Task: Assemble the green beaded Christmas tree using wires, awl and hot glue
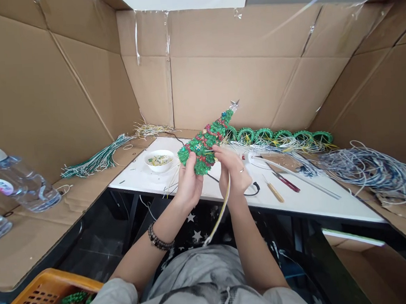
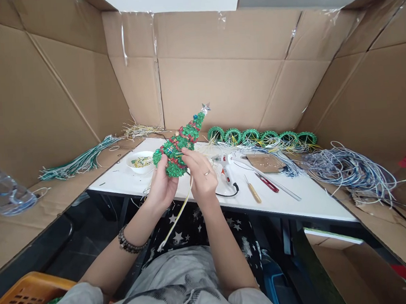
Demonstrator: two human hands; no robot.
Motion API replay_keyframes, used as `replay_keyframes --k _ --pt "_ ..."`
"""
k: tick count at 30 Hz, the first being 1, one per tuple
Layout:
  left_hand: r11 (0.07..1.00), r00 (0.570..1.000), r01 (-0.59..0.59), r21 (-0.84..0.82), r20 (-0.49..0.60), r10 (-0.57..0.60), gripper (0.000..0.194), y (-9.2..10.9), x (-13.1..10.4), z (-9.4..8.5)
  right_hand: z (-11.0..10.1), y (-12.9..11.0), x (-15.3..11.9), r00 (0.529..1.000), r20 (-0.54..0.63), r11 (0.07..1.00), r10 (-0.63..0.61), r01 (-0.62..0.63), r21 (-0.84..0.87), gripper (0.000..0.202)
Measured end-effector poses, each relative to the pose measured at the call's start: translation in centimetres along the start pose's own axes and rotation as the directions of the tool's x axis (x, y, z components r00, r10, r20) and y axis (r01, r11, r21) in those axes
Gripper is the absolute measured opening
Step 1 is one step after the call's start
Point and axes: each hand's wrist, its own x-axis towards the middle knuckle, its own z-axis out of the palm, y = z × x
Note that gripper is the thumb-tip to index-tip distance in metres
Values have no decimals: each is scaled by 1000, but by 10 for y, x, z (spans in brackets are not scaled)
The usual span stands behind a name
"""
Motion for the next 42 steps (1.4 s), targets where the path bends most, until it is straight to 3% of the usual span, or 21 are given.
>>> replay_keyframes --k 5,14,25,34,42 --pt "1000 1000 -9 10 7 9 23 0 -1 -1 -1 1 0 994 32 986 -109 112 -122 39" --pt "1000 1000 -11 9 -7 11 18 -1 -1 -1 0 3 -1 995 4 988 -100 100 -115 35" --pt "998 998 -63 7 3 63 10 -2 2 -3 -6 -2 0 990 60 986 -127 132 -104 35" --pt "994 997 -77 80 -2 77 25 -6 -1 -3 0 -2 7 995 38 974 -88 94 -206 50" --pt "963 972 -226 149 105 212 35 -9 1 -7 -3 -10 7 999 37 974 1 7 -225 52"
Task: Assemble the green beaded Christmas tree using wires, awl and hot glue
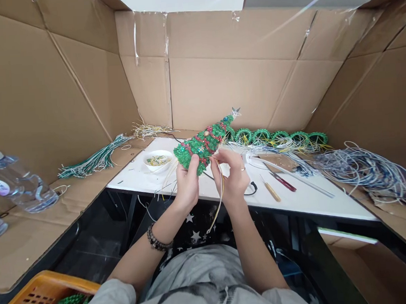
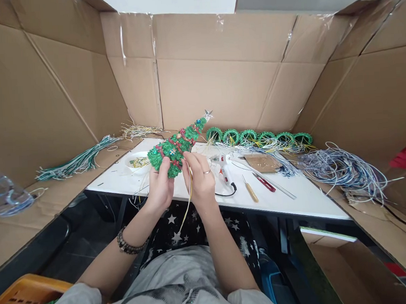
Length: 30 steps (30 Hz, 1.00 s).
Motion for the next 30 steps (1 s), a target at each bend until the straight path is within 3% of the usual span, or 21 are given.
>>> replay_keyframes --k 6,11,19,22,27,30 --pt "1000 1000 -19 10 17 19 32 2 -1 0 2 -10 -1 997 -72 998 18 -22 -53 36" --pt "1000 1000 3 10 7 -4 25 3 0 2 9 -13 -5 999 -48 998 16 -19 -53 26" --pt "995 996 90 -41 -8 -91 27 9 1 6 1 -16 0 981 -141 991 131 -129 23 13" --pt "994 995 96 -48 -3 -96 26 11 1 7 -2 -14 4 977 -123 984 175 -175 11 9" --pt "994 994 106 -36 -15 -107 20 10 1 6 -8 -14 6 966 -54 967 254 -253 23 11" --pt "992 992 125 -29 -28 -125 22 9 0 7 -12 -15 3 967 5 964 256 -255 71 43"
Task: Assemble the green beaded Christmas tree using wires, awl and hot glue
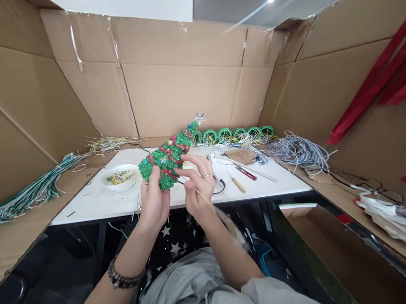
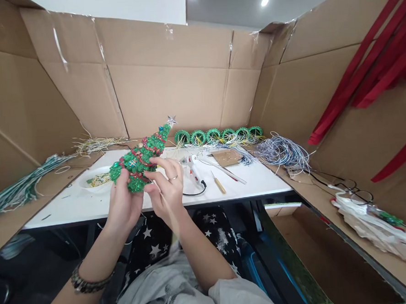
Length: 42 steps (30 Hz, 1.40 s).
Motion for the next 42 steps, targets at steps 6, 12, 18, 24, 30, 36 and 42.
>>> replay_keyframes --k 6,12,18,24,30,36,42 --pt "998 998 55 25 -12 -55 27 -3 -2 3 -5 4 1 991 112 997 72 -69 -31 71" --pt "996 996 88 17 -5 -88 27 -7 -8 4 -5 1 1 985 154 990 83 -99 100 74" --pt "991 991 130 7 -8 -130 29 -5 -14 7 -3 -7 -2 981 29 971 194 -196 135 80" --pt "989 989 149 14 -1 -149 34 -6 -16 7 -11 -15 0 978 52 978 202 -198 -60 67" --pt "985 986 168 28 9 -168 36 -6 -18 8 -15 -18 1 985 110 986 135 -122 -117 75" --pt "989 989 144 -32 -28 -145 27 -3 -17 9 -18 -16 -5 983 -177 985 54 -81 -151 18" --pt "995 995 98 -35 -17 -99 24 -4 -16 7 -12 -16 -9 994 -98 996 54 -60 -63 15"
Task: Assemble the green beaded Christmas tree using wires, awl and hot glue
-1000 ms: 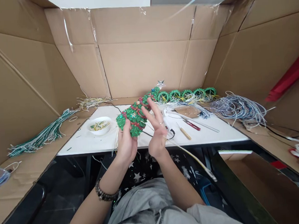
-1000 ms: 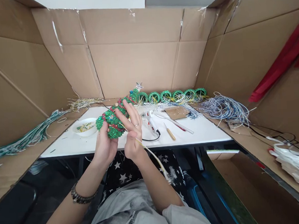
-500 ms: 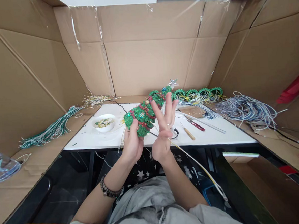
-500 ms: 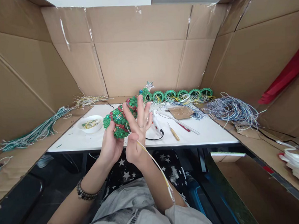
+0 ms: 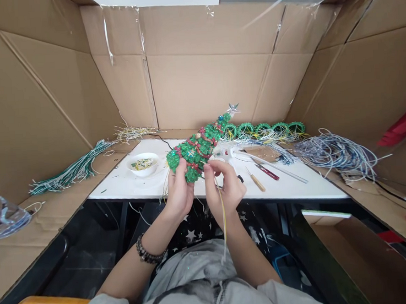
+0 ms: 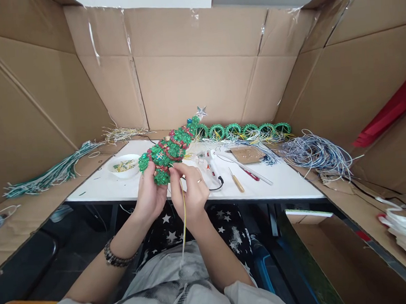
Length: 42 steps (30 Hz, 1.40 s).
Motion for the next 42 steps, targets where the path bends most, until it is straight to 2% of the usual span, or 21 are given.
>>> replay_keyframes --k 4,10,14,19,21,24,27,29,31,34,42 --pt "999 999 -36 3 13 36 26 -2 -1 0 3 5 -4 1000 -15 1000 12 -11 23 32" --pt "998 996 -55 29 66 53 30 -4 -1 0 1 8 -5 999 18 999 43 -44 24 19" --pt "999 997 -37 28 73 35 31 -5 -4 0 -1 6 -3 1000 -14 999 -20 19 -31 19" --pt "1000 995 -2 28 101 -1 33 -6 -8 1 -1 4 0 997 64 996 -43 48 -70 15" --pt "1000 995 -1 27 99 -2 32 -5 -9 1 -1 3 -1 998 56 1000 5 -3 -30 14" --pt "1000 998 -11 25 66 9 33 -4 -8 0 -2 5 -3 999 28 988 46 -50 147 19" --pt "1000 999 -3 14 34 2 39 0 -5 -1 -5 11 -5 995 -28 965 -93 97 245 26" --pt "1000 1000 20 -7 19 -20 42 1 -4 -1 -7 15 -5 977 -46 947 -210 215 239 25" --pt "999 999 42 -23 14 -42 43 2 -2 -1 -8 16 -4 964 -54 937 -259 264 230 23" --pt "998 998 60 -15 24 -59 43 2 -2 -1 -8 15 -1 969 -79 944 -235 247 218 23" --pt "997 996 81 -3 25 -81 30 1 -8 2 -8 8 1 977 -56 973 -206 211 96 23"
